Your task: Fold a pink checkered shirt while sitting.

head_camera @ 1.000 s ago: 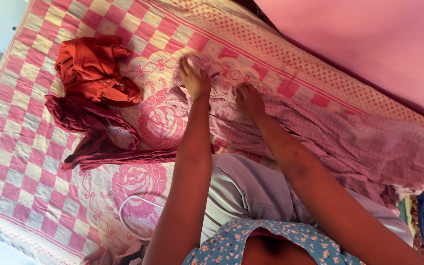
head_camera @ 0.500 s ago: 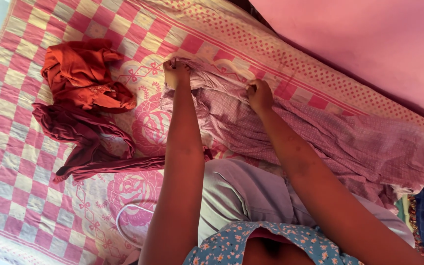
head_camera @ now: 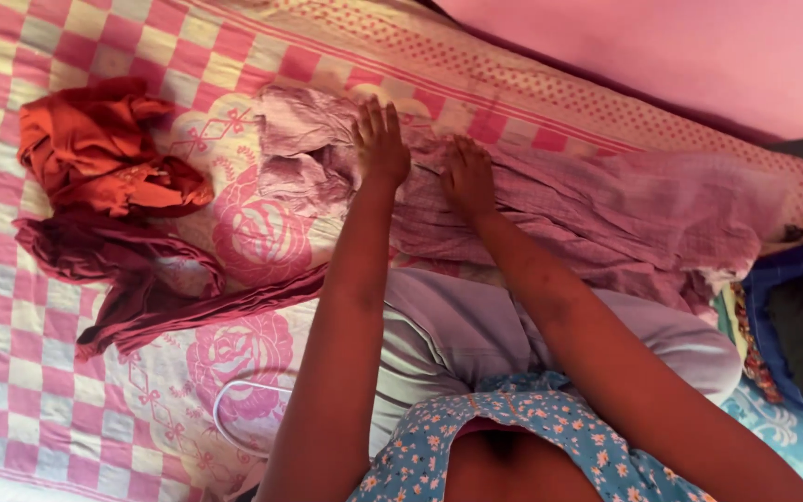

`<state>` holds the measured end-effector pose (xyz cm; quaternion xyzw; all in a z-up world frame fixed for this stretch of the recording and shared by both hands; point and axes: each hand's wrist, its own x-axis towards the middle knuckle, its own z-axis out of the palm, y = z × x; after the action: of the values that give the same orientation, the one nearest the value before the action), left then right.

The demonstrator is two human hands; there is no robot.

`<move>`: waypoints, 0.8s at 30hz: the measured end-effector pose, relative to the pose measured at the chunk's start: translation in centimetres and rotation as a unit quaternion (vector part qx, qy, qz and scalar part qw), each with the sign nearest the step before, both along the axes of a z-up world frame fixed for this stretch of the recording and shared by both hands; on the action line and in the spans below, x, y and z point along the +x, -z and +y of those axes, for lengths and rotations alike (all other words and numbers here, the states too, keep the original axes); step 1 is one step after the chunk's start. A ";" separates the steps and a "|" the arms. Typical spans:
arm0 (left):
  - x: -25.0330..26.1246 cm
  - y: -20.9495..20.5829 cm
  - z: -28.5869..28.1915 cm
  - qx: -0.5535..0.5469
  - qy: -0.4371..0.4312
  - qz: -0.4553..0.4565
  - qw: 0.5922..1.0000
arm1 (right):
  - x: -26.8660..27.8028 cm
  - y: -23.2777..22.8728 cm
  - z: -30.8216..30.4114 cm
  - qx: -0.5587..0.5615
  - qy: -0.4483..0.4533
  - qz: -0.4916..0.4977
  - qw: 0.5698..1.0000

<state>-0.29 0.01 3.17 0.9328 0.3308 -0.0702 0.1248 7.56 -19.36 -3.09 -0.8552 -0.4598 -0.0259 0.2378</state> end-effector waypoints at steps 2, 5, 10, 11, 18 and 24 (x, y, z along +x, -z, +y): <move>1.1 0.9 -2.1 -0.014 0.029 0.026 0.999 | 1.1 1.2 -2.0 -0.004 0.029 0.005 1.000; 3.0 6.0 -5.7 -0.035 0.003 -0.054 0.998 | 3.2 0.5 -5.7 -0.009 0.070 0.006 0.998; 3.6 5.8 -11.8 -0.101 0.014 -0.091 0.991 | 5.5 -1.0 -9.2 0.001 0.098 -0.014 0.995; 3.6 5.7 -12.6 -0.121 0.020 -0.092 0.988 | 6.0 -1.2 -10.0 0.001 0.104 -0.018 0.994; 0.4 5.4 -10.4 -0.131 -0.005 0.011 0.991 | 8.4 -3.6 -11.2 -0.025 0.159 -0.017 0.987; 0.0 4.8 -11.4 -0.030 -0.132 -0.073 0.988 | 6.8 -3.9 -11.6 0.008 0.181 -0.045 0.982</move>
<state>-0.30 -11.38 -1.66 0.8797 0.4384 0.0055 0.1843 14.40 -30.96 0.86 -0.9205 -0.3071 -0.1104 0.2148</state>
